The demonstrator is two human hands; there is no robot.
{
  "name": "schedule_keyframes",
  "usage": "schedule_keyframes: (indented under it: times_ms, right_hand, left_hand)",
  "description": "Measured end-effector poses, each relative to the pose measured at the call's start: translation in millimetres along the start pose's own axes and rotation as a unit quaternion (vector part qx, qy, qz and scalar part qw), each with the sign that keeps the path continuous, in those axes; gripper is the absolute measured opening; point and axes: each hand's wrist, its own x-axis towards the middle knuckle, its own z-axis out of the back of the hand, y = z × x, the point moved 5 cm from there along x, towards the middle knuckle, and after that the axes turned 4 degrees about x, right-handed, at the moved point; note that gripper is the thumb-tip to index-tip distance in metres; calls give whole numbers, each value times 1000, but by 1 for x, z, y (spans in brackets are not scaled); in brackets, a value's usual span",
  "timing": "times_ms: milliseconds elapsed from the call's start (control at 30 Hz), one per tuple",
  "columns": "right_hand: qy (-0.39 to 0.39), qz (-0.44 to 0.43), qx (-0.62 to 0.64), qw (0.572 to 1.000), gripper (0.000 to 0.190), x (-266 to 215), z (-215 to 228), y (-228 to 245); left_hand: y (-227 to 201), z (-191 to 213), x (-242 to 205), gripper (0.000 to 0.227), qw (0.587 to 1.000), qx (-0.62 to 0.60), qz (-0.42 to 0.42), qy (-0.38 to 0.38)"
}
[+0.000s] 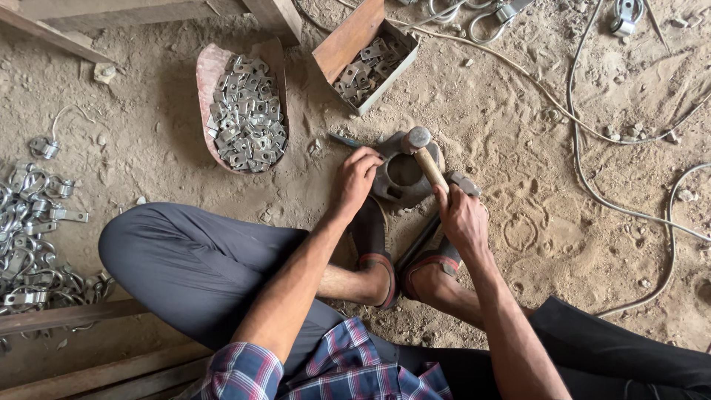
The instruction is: The person sits on the ground and repeatedly hammers small metal parts placed on a hexagonal anvil. They pick up parts from a nearby container, position them on the anvil, strike them with a hammer, and then move the finished pieces into a cardboard box.
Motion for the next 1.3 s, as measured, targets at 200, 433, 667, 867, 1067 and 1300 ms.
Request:
schedule_keyframes:
  times_ms: [200, 433, 667, 867, 1067, 1300]
  right_hand:
    - [-4, -24, -11, 1000, 48, 1, 10, 10]
    - [-28, -14, -13, 999, 46, 0, 11, 11]
    - [4, -34, -26, 999, 47, 2, 3, 1]
    - [27, -45, -18, 998, 49, 3, 0, -1]
    - [27, -52, -9, 998, 50, 3, 0, -1]
    - [25, -44, -8, 999, 49, 3, -1, -1]
  left_hand:
    - [10, -3, -9, 23, 996, 75, 12, 38]
    - [-12, 12, -5, 30, 998, 9, 12, -66]
    - [32, -22, -4, 38, 981, -79, 174, -39]
    - [67, -57, -9, 25, 986, -39, 141, -80]
    - [66, -65, -15, 73, 964, -113, 219, -101]
    - [73, -87, -17, 60, 971, -67, 185, -140]
